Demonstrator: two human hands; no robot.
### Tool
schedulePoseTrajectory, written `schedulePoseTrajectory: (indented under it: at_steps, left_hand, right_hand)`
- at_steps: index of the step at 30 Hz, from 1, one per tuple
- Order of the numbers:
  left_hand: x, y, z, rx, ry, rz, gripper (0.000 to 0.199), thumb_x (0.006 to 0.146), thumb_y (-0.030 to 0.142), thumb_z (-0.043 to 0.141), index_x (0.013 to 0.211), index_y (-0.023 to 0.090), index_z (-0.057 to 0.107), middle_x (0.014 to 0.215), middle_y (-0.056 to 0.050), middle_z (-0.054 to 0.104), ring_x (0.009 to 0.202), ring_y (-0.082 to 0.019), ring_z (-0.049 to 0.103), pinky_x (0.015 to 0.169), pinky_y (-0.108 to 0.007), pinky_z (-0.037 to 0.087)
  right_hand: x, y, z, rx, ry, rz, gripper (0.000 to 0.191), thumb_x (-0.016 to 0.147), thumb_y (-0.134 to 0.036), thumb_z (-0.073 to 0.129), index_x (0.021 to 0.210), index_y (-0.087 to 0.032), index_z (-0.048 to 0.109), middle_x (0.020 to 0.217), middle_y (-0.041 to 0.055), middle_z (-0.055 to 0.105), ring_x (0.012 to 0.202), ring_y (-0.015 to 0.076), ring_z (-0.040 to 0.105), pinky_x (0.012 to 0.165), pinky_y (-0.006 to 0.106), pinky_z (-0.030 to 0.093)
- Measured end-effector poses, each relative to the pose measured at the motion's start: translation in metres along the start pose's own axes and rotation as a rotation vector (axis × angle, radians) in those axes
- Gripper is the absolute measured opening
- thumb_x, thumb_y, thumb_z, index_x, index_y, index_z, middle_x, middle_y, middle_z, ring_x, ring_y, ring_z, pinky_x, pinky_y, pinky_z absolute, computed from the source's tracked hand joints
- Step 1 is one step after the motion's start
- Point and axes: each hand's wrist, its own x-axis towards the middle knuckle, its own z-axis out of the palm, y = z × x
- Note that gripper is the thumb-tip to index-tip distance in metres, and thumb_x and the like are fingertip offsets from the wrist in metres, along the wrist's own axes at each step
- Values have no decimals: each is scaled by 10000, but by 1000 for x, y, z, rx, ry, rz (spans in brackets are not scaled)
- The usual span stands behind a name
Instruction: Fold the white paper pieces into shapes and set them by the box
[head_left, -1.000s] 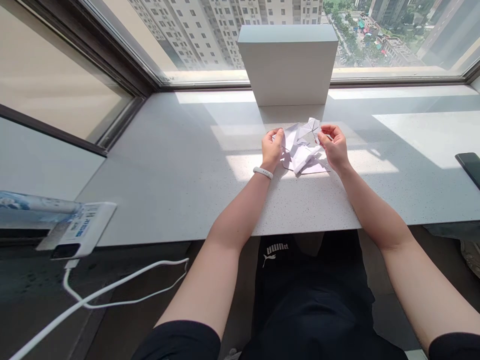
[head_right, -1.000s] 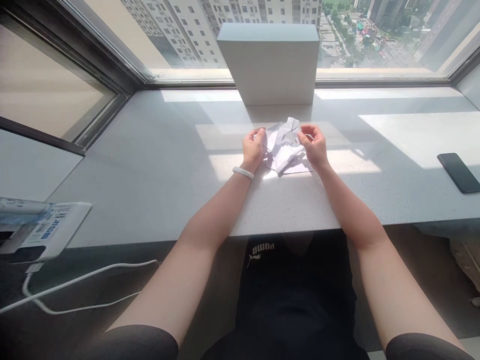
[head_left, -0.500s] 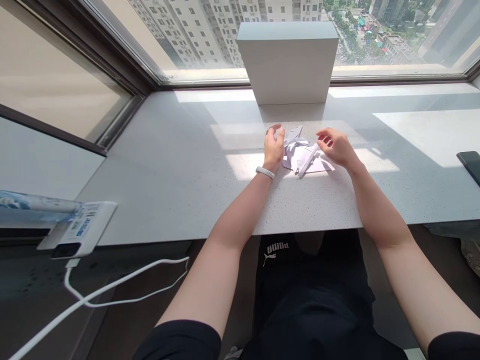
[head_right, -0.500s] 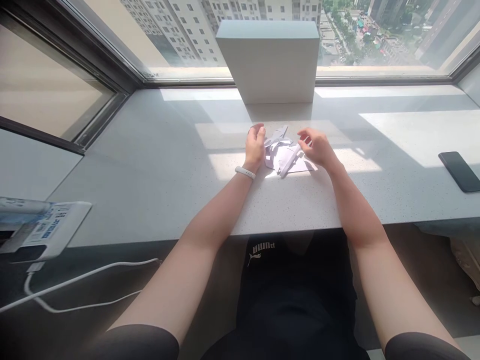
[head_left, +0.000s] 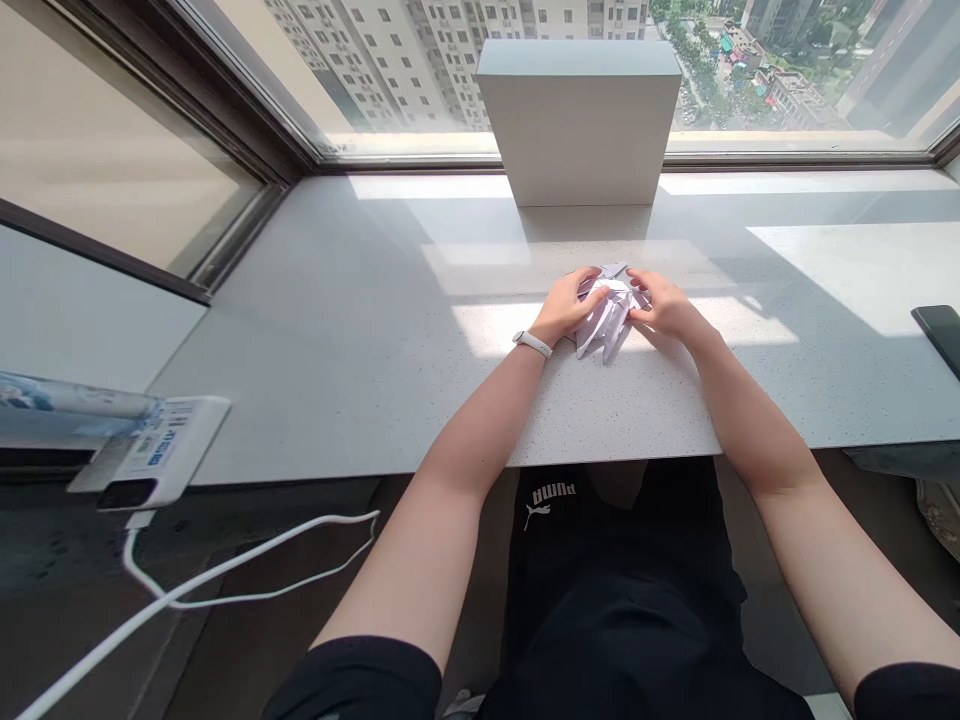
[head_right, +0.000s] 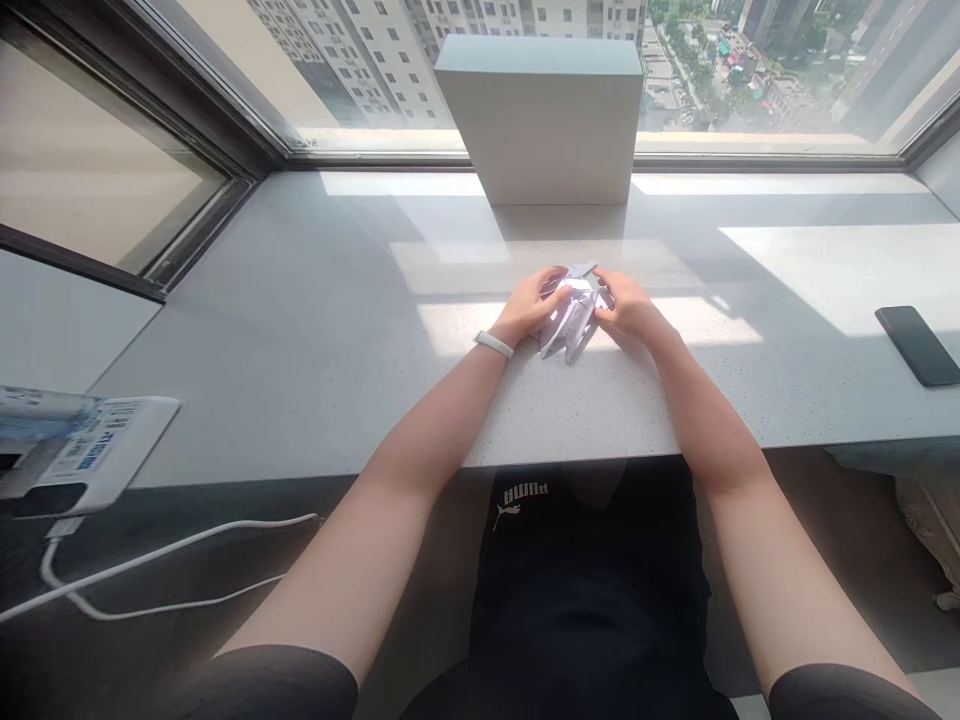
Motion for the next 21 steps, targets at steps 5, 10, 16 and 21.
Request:
schedulePoseTrajectory:
  at_steps: [5, 10, 16, 21]
  left_hand:
    - [-3, 11, 2, 199, 127, 183, 657, 1180, 601, 710, 1731, 243, 722, 1965, -199, 594, 1891, -432, 503, 1612, -743, 272]
    - [-21, 40, 12, 387, -85, 354, 815, 1111, 739, 815, 1800, 317, 709, 2069, -142, 447, 1981, -466, 307, 1638, -789, 56]
    - [-5, 41, 28, 429, -217, 75, 828, 1093, 652, 830, 1822, 280, 700, 2068, -195, 427, 1963, -546, 302, 1606, -844, 83]
    - [11, 31, 25, 292, -144, -10, 625, 1061, 579, 836, 1610, 281, 821, 1934, -209, 616, 1891, -553, 427, 1584, -858, 121]
  right_hand:
    - [2, 4, -12, 79, 8, 52, 914, 958, -290, 821, 1856, -279, 650, 1818, 177, 715, 1670, 450, 681, 1431, 707, 591]
    - [9, 22, -19, 43, 253, 132, 630, 955, -202, 680, 1572, -224, 810, 1652, 202, 814, 1580, 419, 736, 1414, 680, 587]
    - [20, 33, -8, 42, 409, 220, 420, 1022, -175, 584, 1350, -188, 846, 1433, 208, 903, 1335, 357, 845, 1314, 598, 655]
    - [19, 29, -7, 36, 412, 198, 344, 1013, -203, 612, 1244, -207, 867, 1336, 192, 923, 1331, 381, 846, 1302, 628, 661]
